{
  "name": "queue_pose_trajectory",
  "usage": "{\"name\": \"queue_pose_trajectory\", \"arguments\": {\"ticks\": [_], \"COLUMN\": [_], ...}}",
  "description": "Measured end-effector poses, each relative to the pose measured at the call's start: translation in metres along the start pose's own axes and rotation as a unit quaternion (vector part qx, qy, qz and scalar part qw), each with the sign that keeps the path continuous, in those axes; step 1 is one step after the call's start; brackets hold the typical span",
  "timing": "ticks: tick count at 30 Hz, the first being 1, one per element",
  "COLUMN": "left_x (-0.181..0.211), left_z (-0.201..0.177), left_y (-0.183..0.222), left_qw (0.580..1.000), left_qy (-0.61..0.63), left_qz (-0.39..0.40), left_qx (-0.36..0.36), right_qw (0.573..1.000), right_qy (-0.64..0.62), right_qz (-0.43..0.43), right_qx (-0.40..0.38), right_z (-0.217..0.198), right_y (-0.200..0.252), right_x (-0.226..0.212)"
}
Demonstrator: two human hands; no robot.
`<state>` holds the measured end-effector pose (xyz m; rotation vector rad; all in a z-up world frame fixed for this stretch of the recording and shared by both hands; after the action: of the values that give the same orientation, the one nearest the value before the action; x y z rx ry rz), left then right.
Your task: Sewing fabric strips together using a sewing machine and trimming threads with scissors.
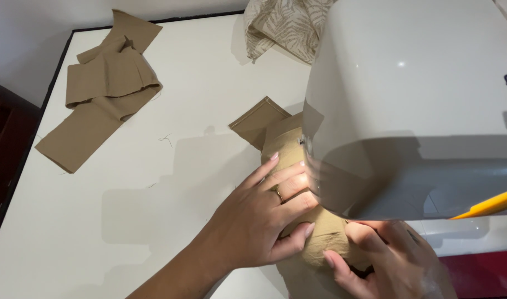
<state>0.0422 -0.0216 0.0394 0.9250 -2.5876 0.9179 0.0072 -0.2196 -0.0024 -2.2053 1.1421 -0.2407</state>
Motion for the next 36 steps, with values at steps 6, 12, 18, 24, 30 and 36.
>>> {"name": "queue_pose_trajectory", "arguments": {"ticks": [6,12,18,24,30,36], "left_x": [-0.007,-0.015,-0.033,-0.065,-0.104,-0.09], "left_z": [0.005,0.008,0.014,0.006,-0.013,0.0], "left_y": [0.003,0.005,0.017,0.024,0.034,0.034], "left_qw": [1.0,1.0,0.999,0.992,0.935,0.873], "left_qy": [0.006,-0.002,-0.032,-0.064,0.002,0.293], "left_qz": [0.004,0.002,-0.003,-0.006,-0.339,-0.367], "left_qx": [0.011,-0.007,0.021,0.106,-0.103,-0.13], "right_qw": [0.998,0.997,0.992,0.988,0.99,0.989], "right_qy": [-0.041,-0.066,-0.127,-0.138,-0.078,-0.117], "right_qz": [0.018,0.007,0.0,0.066,0.102,0.082], "right_qx": [-0.031,-0.044,-0.02,-0.025,-0.055,-0.041], "right_z": [-0.003,-0.006,-0.015,-0.019,-0.027,-0.023], "right_y": [-0.004,-0.012,-0.024,-0.009,-0.009,-0.009], "right_x": [0.0,-0.003,-0.021,-0.026,-0.037,-0.041]}}
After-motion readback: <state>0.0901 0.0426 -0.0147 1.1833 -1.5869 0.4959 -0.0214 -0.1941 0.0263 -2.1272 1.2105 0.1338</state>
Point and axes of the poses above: each hand's wrist, its own y-axis away from the middle knuckle, its own z-axis out of the palm, x = y × z, the point moved 5 cm from there along -y, towards the middle knuckle, and after that the axes turned 2 degrees about y, right-handed, at the moved point
